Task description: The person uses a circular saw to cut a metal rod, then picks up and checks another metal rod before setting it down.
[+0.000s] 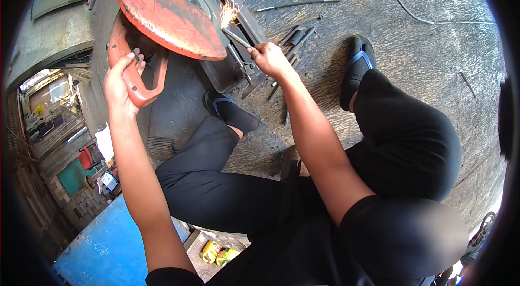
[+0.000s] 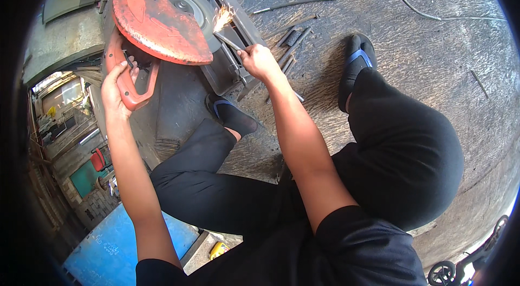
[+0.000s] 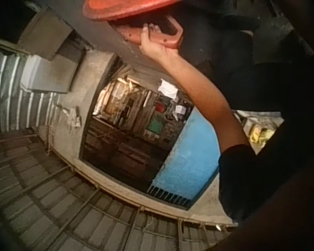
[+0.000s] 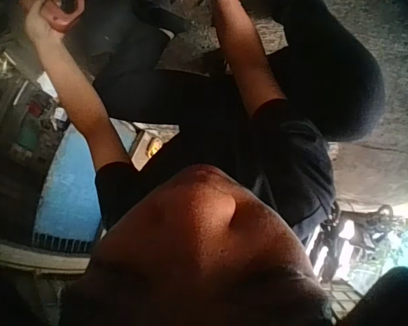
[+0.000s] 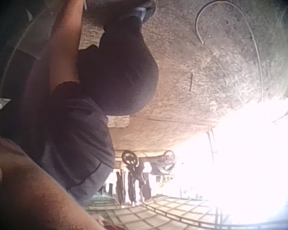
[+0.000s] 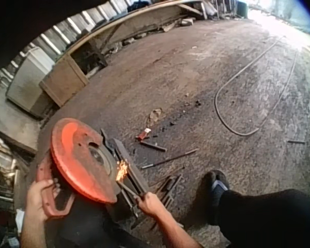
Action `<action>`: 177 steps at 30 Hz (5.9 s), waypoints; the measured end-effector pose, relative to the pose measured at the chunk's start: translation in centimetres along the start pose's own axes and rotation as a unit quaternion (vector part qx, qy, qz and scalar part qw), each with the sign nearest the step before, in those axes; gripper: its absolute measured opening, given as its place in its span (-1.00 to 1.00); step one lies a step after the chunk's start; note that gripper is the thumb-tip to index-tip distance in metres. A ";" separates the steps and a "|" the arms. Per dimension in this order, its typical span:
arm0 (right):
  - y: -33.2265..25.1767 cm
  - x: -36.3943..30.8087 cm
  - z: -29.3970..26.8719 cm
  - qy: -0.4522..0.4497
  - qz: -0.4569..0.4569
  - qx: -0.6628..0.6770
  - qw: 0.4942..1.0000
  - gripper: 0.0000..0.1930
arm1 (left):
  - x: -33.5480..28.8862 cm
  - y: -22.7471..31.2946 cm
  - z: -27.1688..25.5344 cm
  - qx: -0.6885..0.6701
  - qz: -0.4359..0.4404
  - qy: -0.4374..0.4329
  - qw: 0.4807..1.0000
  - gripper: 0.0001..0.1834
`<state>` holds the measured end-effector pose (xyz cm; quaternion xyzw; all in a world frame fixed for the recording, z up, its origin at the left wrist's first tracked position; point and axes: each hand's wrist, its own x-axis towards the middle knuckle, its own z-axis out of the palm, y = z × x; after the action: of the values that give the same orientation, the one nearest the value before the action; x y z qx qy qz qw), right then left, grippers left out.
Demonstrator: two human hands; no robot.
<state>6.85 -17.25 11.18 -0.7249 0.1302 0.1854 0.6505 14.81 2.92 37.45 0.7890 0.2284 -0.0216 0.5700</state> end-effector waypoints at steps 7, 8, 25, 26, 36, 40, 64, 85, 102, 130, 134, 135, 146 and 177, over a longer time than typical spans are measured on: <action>0.5 0.0 0.4 0.016 -0.032 -0.024 0.999 -0.64 | 0.1 0.1 -0.1 0.026 -0.004 -0.003 1.000 -0.53; 0.5 0.0 0.5 0.020 -0.031 -0.027 0.999 -0.66 | 0.0 0.1 -0.1 0.026 -0.004 -0.004 1.000 -0.53; 0.6 -0.2 1.4 0.078 -0.068 -0.073 0.992 -0.69 | 0.0 0.1 0.0 0.024 -0.003 -0.008 1.000 -0.55; 0.6 -0.2 1.5 0.081 -0.071 -0.077 0.991 -0.69 | 0.0 0.0 0.0 0.018 0.003 -0.004 1.000 -0.59; 0.6 -0.3 1.7 0.090 -0.080 -0.081 0.989 -0.72 | -0.1 0.1 0.0 0.023 0.000 -0.010 1.000 -0.57; 0.5 -0.4 1.6 0.085 -0.072 -0.077 0.991 -0.72 | -0.1 0.0 0.2 0.020 0.014 0.008 1.000 -0.65; 0.8 0.7 1.5 0.061 0.019 -0.062 0.996 -0.60 | 0.0 0.0 -0.1 0.036 0.009 -0.001 0.999 -0.61; 0.3 -0.1 1.5 0.106 -0.018 -0.053 0.993 -0.72 | 0.2 -0.3 -0.4 0.001 -0.011 -0.012 1.000 -0.53; -0.4 0.3 0.5 0.006 0.009 0.016 1.000 -0.63 | 0.3 -0.3 -0.3 0.007 -0.009 -0.004 1.000 -0.54; 1.7 1.1 0.3 -0.066 0.056 0.158 0.984 -0.60 | 0.1 -0.1 -0.3 0.021 -0.007 0.000 1.000 -0.61; 1.9 1.1 -0.2 -0.088 0.071 0.166 0.980 -0.58 | 0.1 -0.3 -0.2 -0.011 -0.008 -0.003 1.000 -0.60; 1.9 1.1 -0.3 -0.116 0.097 0.186 0.971 -0.57 | 0.1 -0.3 -0.1 -0.022 -0.003 -0.001 1.000 -0.62; 1.7 0.6 0.6 -0.132 0.114 0.232 0.957 -0.57 | 0.2 -0.3 -0.4 -0.026 -0.014 -0.013 0.999 -0.57; 2.7 0.1 2.2 -0.090 0.175 0.299 0.934 -0.70 | 0.4 -0.3 -0.5 0.017 -0.013 0.004 1.000 -0.63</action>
<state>5.54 -15.34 8.51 -0.4428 0.2449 0.3135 0.8035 14.91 3.58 37.25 0.7954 0.2401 -0.0296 0.5556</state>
